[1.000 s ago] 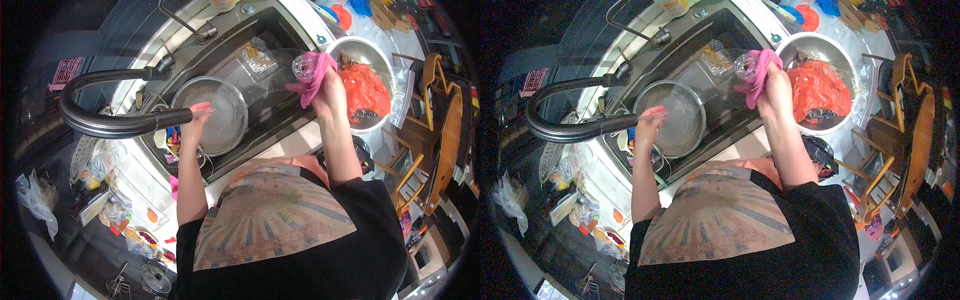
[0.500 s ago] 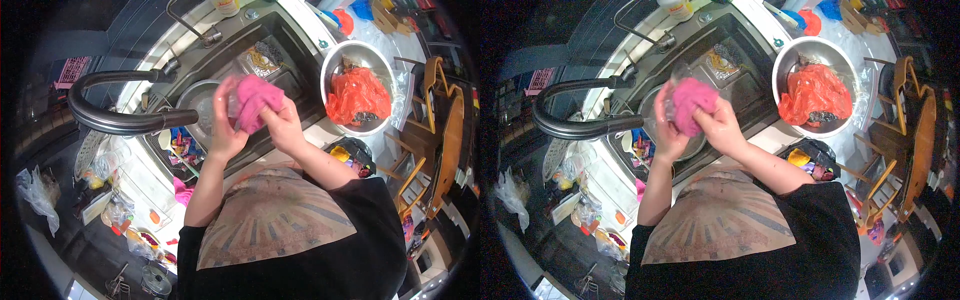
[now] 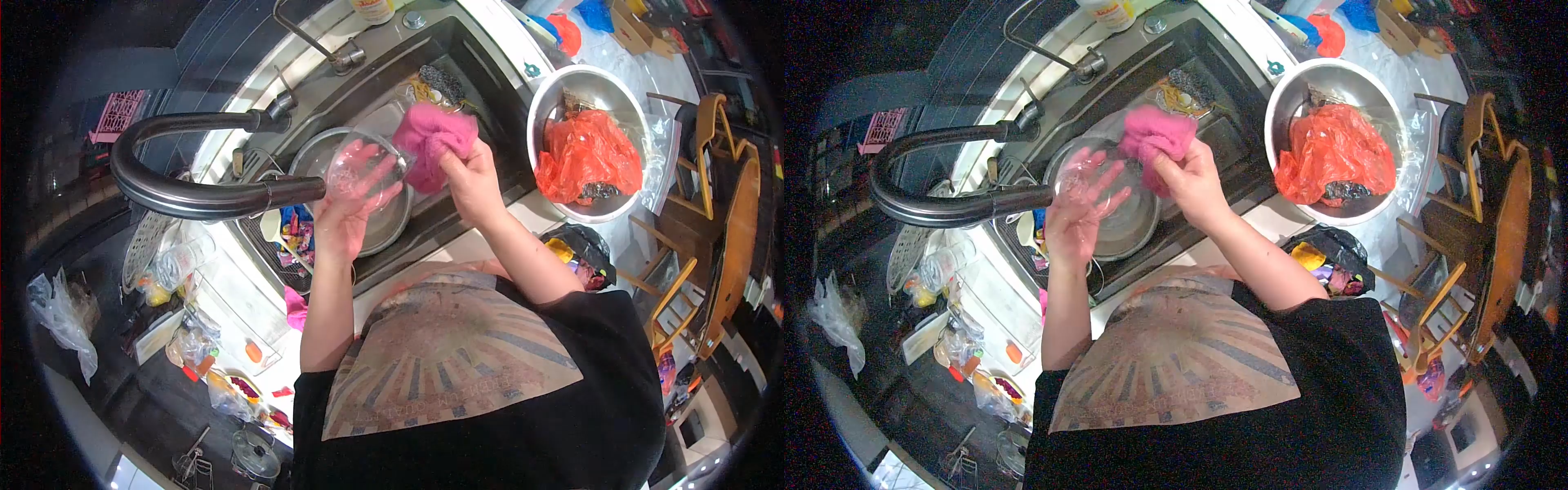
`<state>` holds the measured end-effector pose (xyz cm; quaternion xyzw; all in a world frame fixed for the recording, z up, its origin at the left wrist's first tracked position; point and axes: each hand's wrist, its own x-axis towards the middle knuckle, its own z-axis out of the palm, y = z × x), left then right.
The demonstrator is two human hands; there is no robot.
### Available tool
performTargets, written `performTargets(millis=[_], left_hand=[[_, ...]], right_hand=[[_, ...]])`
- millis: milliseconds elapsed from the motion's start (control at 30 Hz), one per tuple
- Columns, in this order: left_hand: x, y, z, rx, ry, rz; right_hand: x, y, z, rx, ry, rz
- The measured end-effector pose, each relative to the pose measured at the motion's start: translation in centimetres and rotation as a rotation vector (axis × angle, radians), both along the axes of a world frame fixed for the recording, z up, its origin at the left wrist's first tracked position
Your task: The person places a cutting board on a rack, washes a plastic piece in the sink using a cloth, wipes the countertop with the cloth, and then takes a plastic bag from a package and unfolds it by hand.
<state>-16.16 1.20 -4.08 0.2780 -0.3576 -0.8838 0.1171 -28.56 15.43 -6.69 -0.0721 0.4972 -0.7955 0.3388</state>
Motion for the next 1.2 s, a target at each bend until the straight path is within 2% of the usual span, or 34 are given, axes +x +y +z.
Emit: performTargets(millis=[33,100,133,167,233,267,333,367,433,567,667,767,900,1000,1100,1167,1200], left_hand=[[0.3,-0.5,-0.2,0.064,0.024,-0.014],[0.9,-1.3,-0.8,0.133,0.050,-0.024],[1.1,-1.5,-1.1,0.203,0.079,-0.033],[1.3,-1.7,-1.5,0.205,0.080,-0.039],[2.0,-2.1,-2.3,-0.034,-0.135,0.044],[2.6,-2.7,-2.7,-0.034,-0.137,0.041],[3.7,-3.7,-3.4,-0.173,-0.372,-0.057],[3.7,-3.6,-2.8,-0.171,-0.376,-0.055],[3.4,-3.1,-1.1,-0.119,-0.220,-0.060],[3.7,-2.9,-1.3,-0.111,-0.160,-0.041],[4.4,-2.6,-2.2,-0.042,-0.092,-0.078],[4.7,-1.5,-2.0,-0.014,-0.096,0.016],[5.6,-1.8,-0.9,0.002,-0.101,-0.004],[6.7,-2.1,0.2,0.010,-0.060,0.015],[8.0,-2.1,0.3,0.050,-0.056,0.091],[8.9,-2.5,0.0,0.130,0.039,0.128],[9.4,-2.8,0.1,0.142,0.027,0.160]], right_hand=[[-0.1,-0.2,-0.9,-0.001,-0.002,0.000],[-0.2,-1.1,-1.1,0.002,0.242,0.133],[0.3,-1.8,-1.0,-0.019,0.224,0.200],[-0.5,-2.2,-1.8,0.296,0.770,0.354],[0.5,-4.5,-2.6,0.293,1.235,0.159],[0.5,-5.3,-2.3,0.294,1.233,0.157],[0.2,-6.7,-1.5,0.099,1.279,0.187],[0.2,-7.3,-1.8,0.098,1.275,0.190],[-0.3,-8.7,-2.8,0.094,1.295,0.433],[-1.3,-9.8,-5.8,-0.034,1.306,0.482],[-0.9,-9.4,-6.7,-0.019,1.182,0.540],[-0.4,-9.0,-7.9,-0.048,1.092,0.552],[-0.6,-8.4,-10.9,-0.018,1.074,0.508],[-2.6,-6.7,-11.5,0.387,0.475,0.646],[-2.7,-5.9,-13.4,0.286,0.359,0.554],[-2.8,-5.2,-15.1,0.270,0.341,0.557],[-2.8,-4.8,-15.6,0.265,0.249,0.529]])
